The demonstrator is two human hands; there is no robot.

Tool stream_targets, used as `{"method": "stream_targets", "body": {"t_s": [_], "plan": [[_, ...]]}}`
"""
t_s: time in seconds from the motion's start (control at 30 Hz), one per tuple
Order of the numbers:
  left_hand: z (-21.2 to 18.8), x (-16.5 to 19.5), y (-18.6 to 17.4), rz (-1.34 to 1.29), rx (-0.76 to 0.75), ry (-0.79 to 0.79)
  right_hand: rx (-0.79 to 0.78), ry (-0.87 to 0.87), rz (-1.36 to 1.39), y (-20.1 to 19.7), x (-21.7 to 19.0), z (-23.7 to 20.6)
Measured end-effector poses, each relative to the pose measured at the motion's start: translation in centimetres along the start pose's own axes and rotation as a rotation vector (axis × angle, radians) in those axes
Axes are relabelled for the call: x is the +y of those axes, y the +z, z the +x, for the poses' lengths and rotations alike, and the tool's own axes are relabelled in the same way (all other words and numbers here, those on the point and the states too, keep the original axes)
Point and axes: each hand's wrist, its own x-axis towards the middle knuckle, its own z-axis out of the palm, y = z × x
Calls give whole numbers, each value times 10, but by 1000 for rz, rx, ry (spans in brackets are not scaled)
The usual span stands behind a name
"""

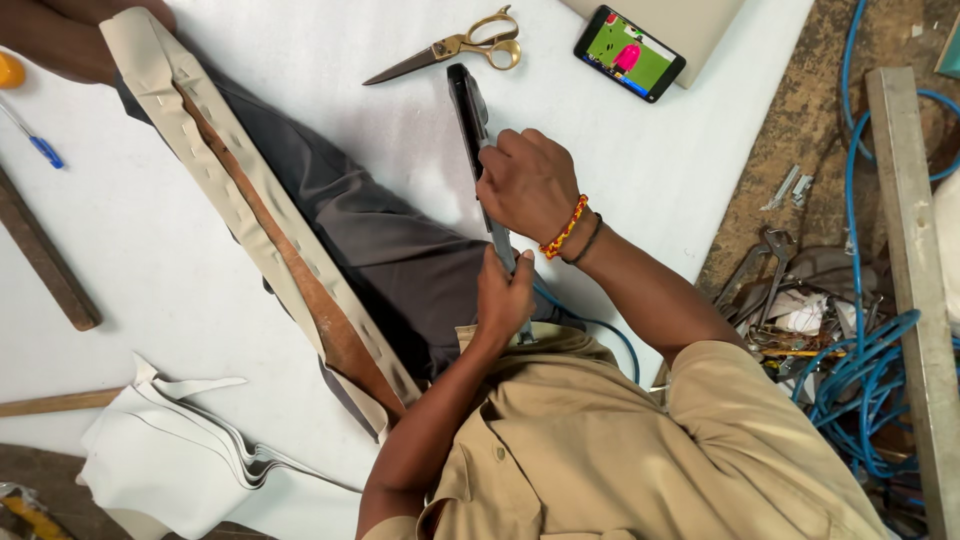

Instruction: The person sits on the floor with a long wooden furniture frame across their lap, folds a strip of beige fabric over the frame edge, and smooths and aligns it by hand. They use a pneumatic nail gun to fasten the fabric along the frame and press the fabric flat with their hands as they work along its length.

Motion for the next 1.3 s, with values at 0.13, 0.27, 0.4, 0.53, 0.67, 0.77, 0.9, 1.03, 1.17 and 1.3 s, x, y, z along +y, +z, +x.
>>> {"method": "stream_targets", "body": {"t_s": [0.13,0.27,0.4,0.53,0.67,0.77,0.9,1.03,1.17,1.3], "plan": [[-2,6,0,9,17,43,-25,-39,-24,4,-1,6],[-2,7,-1,30,26,56,-34,-18,9,6,-4,9],[-3,9,-2,57,20,69,-73,-9,18,10,-2,10],[-4,16,-3,22,6,63,10,26,71,14,9,8],[-6,22,-5,-5,-20,-4,23,258,224,10,33,-8],[-8,26,-6,-8,-39,-12,-142,546,343,14,55,-24],[-1,40,-4,-50,-69,-8,-91,675,587,35,81,-54],[31,69,3,-296,-200,30,-38,755,889,56,105,-74],[43,75,-1,-336,-220,40,-20,802,1054,58,121,-79],[27,48,-4,-314,-177,-19,43,900,1168,49,120,-75]]}}
